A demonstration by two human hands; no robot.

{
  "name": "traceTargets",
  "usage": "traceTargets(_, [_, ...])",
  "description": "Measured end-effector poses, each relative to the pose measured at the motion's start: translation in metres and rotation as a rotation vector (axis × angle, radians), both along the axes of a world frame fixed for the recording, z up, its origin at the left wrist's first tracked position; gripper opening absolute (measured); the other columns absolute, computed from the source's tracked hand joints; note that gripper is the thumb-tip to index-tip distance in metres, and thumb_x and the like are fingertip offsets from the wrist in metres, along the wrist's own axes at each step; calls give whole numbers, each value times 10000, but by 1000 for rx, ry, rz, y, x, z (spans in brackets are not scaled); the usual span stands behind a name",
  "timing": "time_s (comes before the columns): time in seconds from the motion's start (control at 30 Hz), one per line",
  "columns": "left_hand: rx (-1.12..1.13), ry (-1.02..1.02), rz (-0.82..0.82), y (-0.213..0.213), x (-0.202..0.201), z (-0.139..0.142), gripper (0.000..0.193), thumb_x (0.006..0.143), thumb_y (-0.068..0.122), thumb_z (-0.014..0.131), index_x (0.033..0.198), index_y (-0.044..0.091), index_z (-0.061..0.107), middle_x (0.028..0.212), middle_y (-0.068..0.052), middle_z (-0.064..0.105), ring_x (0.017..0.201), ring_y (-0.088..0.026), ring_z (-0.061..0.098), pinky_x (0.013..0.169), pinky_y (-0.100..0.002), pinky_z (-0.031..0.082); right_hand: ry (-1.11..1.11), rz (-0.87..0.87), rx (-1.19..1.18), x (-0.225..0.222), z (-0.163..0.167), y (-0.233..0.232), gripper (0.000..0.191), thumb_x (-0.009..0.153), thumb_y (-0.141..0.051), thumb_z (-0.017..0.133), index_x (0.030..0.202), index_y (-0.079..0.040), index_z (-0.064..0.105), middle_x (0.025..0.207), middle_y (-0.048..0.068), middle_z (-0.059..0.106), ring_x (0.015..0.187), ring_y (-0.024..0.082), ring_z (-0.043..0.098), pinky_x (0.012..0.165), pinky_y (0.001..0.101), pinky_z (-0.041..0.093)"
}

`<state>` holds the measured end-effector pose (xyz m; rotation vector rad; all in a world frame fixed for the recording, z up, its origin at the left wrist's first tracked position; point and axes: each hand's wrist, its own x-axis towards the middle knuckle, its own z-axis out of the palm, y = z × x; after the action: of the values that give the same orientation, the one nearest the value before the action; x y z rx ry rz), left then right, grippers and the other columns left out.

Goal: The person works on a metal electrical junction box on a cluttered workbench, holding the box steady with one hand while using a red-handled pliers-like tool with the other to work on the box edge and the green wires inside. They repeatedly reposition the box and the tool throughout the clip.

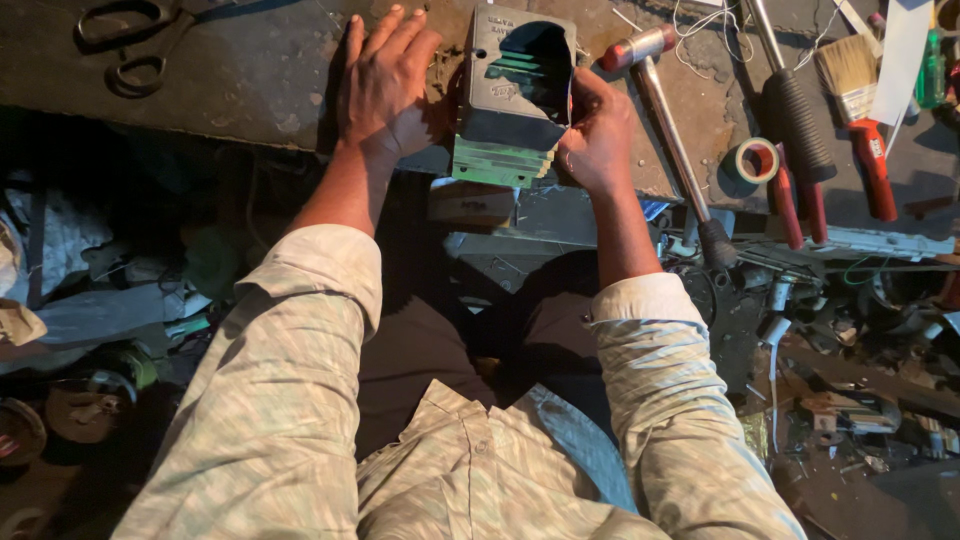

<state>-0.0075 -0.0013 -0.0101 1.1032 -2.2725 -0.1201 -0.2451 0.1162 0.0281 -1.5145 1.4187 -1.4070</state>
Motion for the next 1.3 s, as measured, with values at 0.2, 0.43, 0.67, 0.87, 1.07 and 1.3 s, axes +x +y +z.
traceTargets(0.2, [21,35,-21,0,1,1,236,1049,178,617,1234,59,703,1408,-200,636,1390,-389,506,1144,-686,263,18,21,-28,-1,-1,-1,369,944,-224,834,1164,40,700,1078,38,758,1017,88,677,910,261,549])
traceTargets(0.43, [23,34,-22,0,1,0,269,1011,205,622,1213,50,707,1393,-210,637,1371,-401,510,1132,-682,265,51,-17,14,1,2,0,385,920,-253,852,1133,35,713,999,14,748,928,72,665,831,245,550])
traceTargets(0.67, [14,29,-30,-1,3,-2,268,1009,184,634,1245,76,698,1429,-175,637,1399,-372,509,1163,-667,268,105,-13,-47,0,2,1,362,914,-230,856,1097,39,697,971,7,735,912,70,652,830,244,538])
traceTargets(0.87, [5,28,-33,-2,3,0,265,991,180,639,1229,78,699,1428,-169,634,1394,-375,509,1154,-663,273,48,1,-34,-2,-2,-2,370,895,-215,854,1112,43,702,990,3,732,927,63,646,846,242,536])
traceTargets(1.07, [-12,57,-45,1,5,0,273,999,191,636,1237,72,696,1403,-177,647,1371,-376,525,1141,-667,292,10,32,-37,-4,-4,-1,350,916,-213,834,1102,41,682,1002,12,717,928,63,636,877,254,532])
traceTargets(1.3, [-41,36,-31,-4,4,1,215,1034,179,631,1215,103,719,1399,-130,666,1366,-348,554,1134,-660,322,138,-38,-40,-3,-1,-1,359,902,-213,872,1100,36,705,983,18,749,929,75,668,840,256,542])
